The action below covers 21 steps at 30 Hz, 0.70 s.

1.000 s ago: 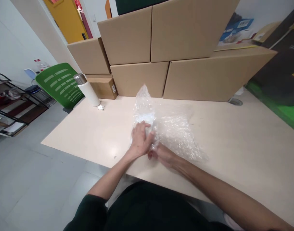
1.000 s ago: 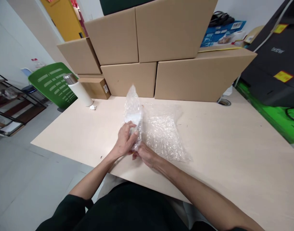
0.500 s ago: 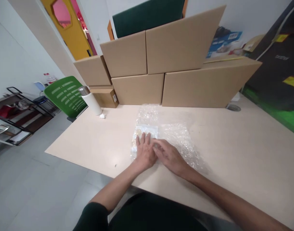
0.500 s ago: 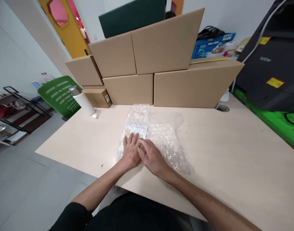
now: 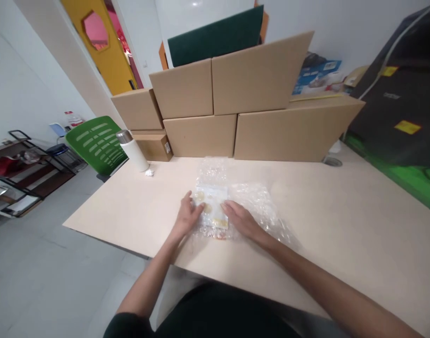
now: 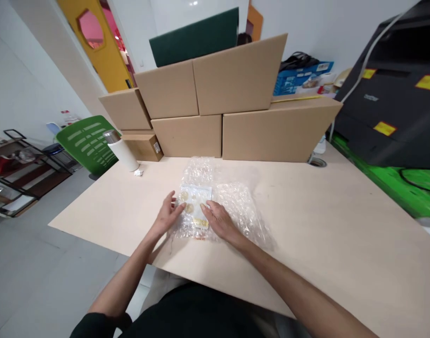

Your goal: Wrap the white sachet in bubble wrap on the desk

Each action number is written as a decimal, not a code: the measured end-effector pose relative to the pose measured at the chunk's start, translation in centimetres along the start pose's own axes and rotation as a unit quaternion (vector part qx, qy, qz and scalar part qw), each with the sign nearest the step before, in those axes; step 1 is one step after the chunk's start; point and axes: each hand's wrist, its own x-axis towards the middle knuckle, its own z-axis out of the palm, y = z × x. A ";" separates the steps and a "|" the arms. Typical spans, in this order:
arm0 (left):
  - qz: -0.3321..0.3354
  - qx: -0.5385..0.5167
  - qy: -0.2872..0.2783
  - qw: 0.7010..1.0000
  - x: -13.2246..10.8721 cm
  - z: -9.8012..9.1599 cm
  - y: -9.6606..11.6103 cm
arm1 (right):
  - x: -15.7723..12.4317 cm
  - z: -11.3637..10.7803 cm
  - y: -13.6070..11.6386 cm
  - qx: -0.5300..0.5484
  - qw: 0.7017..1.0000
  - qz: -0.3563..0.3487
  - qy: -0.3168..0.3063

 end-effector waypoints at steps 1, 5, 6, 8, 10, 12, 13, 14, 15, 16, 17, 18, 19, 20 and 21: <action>-0.003 -0.049 0.010 0.999 0.1 -0.3 -0.1 | 0.0 -0.1 -0.1 0.013 1.000 0.003 -0.005; 0.067 -0.189 0.019 0.979 -1.0 0.0 2.1 | -0.5 -0.6 0.1 0.089 0.996 0.011 -0.015; 0.091 -0.200 0.009 0.975 -1.5 0.5 3.0 | -0.7 -0.7 0.1 0.117 0.993 0.012 -0.015; 0.147 -0.186 -0.022 0.971 -2.3 1.7 4.9 | -1.1 -0.9 0.1 0.183 0.983 0.022 -0.016; 0.202 -0.152 -0.065 0.965 -2.8 3.2 6.4 | -1.6 -1.3 0.0 0.259 0.965 0.040 -0.024; 0.239 -0.126 -0.107 0.957 -2.9 4.9 7.2 | -2.0 -1.9 0.1 0.328 0.943 0.051 -0.029; 0.252 -0.115 -0.124 0.953 -2.9 5.8 7.4 | -2.3 -2.3 0.3 0.352 0.934 0.055 -0.025; 0.264 -0.103 -0.138 0.949 -2.8 6.6 7.5 | -2.6 -2.8 0.5 0.365 0.929 0.061 -0.013; 0.275 -0.087 -0.150 0.946 -2.7 7.4 7.6 | -3.0 -3.4 0.8 0.365 0.929 0.069 0.007; 0.285 -0.066 -0.161 0.943 -2.7 8.1 7.6 | -3.4 -4.1 1.1 0.349 0.934 0.077 0.030; 0.292 -0.042 -0.176 0.939 -2.8 8.7 7.6 | -3.9 -4.9 1.5 0.316 0.944 0.081 0.049; 0.296 -0.014 -0.192 0.935 -2.9 9.3 7.7 | -4.4 -5.7 1.8 0.268 0.958 0.081 0.061; 0.298 0.016 -0.209 0.931 -3.1 9.7 7.8 | -4.9 -6.6 2.1 0.207 0.973 0.074 0.067; 0.298 0.045 -0.221 0.927 -3.3 10.2 8.0 | -5.4 -7.4 2.4 0.136 0.986 0.060 0.070; 0.296 0.073 -0.228 0.925 -3.5 10.6 8.2 | -5.8 -8.1 2.7 0.067 0.994 0.044 0.078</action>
